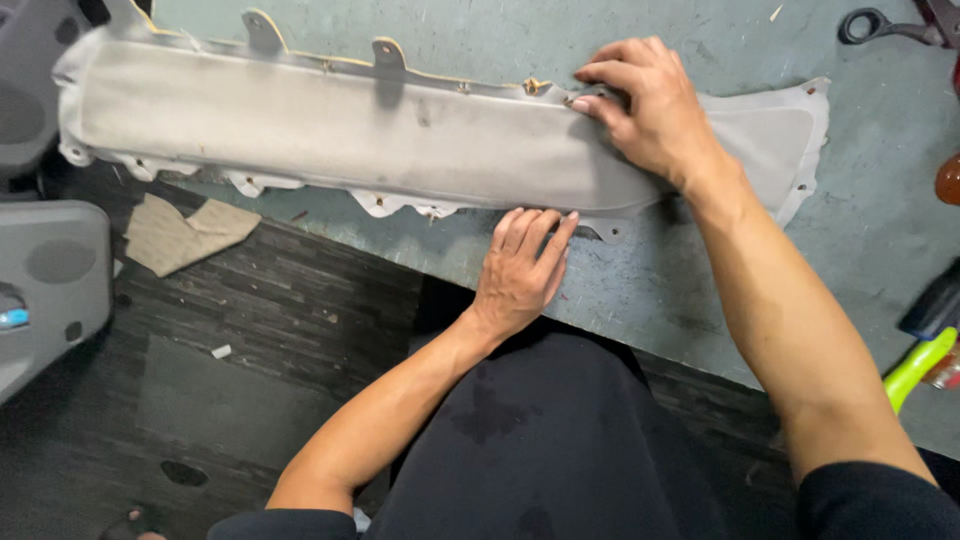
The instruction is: The person pours liquid onto a beige plastic car part, then places a wooden piece on top and secures it with a purple clip. They then flip the beige part over and press a gray plastic cover onto it, smoothing the edges to ensure it adheres.
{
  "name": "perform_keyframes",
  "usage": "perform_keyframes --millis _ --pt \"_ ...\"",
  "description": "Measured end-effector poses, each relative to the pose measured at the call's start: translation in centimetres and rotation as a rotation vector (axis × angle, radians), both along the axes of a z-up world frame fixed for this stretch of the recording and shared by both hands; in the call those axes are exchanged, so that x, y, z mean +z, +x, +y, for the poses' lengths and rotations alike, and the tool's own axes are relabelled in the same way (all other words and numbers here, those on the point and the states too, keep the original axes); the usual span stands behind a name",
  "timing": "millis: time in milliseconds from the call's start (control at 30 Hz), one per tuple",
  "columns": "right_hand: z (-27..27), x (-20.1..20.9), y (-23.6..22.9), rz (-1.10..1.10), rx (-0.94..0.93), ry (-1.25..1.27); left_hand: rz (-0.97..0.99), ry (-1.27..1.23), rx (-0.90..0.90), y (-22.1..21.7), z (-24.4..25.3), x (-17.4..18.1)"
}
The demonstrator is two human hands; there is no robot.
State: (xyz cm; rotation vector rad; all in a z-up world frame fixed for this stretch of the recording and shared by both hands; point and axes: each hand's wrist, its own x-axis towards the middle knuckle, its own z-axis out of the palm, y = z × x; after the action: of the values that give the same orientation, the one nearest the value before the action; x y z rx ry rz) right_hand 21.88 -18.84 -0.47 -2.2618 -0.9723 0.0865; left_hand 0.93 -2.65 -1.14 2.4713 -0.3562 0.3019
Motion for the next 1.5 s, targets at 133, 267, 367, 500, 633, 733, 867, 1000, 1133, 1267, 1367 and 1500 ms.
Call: perform_keyframes --millis 133,267,367,500,633,733,867,1000,1133,1267,1367,1500 --pt "0.1 0.7 0.9 0.087 0.075 -0.029 0.002 -0.002 0.017 0.1 -0.1 -0.2" --pt "0.2 0.9 1.2 0.199 0.058 -0.009 0.003 -0.013 0.022 -0.2 0.0 -0.3" --pt "0.4 0.5 1.3 0.243 -0.012 -0.009 0.014 -0.011 0.011 0.0 0.1 -0.5" --pt "0.4 -0.1 1.3 0.125 -0.021 -0.062 0.012 0.019 0.003 0.0 -0.1 -0.6" --pt "0.8 -0.4 1.2 0.046 -0.005 -0.067 0.004 0.029 0.005 0.2 0.1 -0.4" --pt "0.9 -0.6 0.9 0.017 -0.019 -0.062 0.012 0.014 0.003 0.3 0.0 -0.2" --pt "1.1 -0.6 0.4 0.041 -0.046 -0.067 0.02 -0.019 0.003 0.3 0.2 0.6" --pt "1.6 -0.3 1.0 0.095 -0.068 -0.067 -0.029 -0.069 0.122 3.7 2.5 0.8" --pt "0.9 0.2 0.0 0.285 -0.129 -0.01 -0.096 0.133 0.226 11.2 6.5 -1.2" --pt "1.8 0.8 0.8 0.155 -0.032 -0.038 0.059 0.093 0.028 15.8 9.1 -2.0" --pt "1.6 0.8 0.1 0.109 -0.013 -0.058 0.096 -0.001 -0.04 16.6 9.6 -2.3" --pt "1.7 0.7 0.2 0.15 -0.083 -0.072 0.195 -0.069 -0.034 17.2 9.7 -2.8"
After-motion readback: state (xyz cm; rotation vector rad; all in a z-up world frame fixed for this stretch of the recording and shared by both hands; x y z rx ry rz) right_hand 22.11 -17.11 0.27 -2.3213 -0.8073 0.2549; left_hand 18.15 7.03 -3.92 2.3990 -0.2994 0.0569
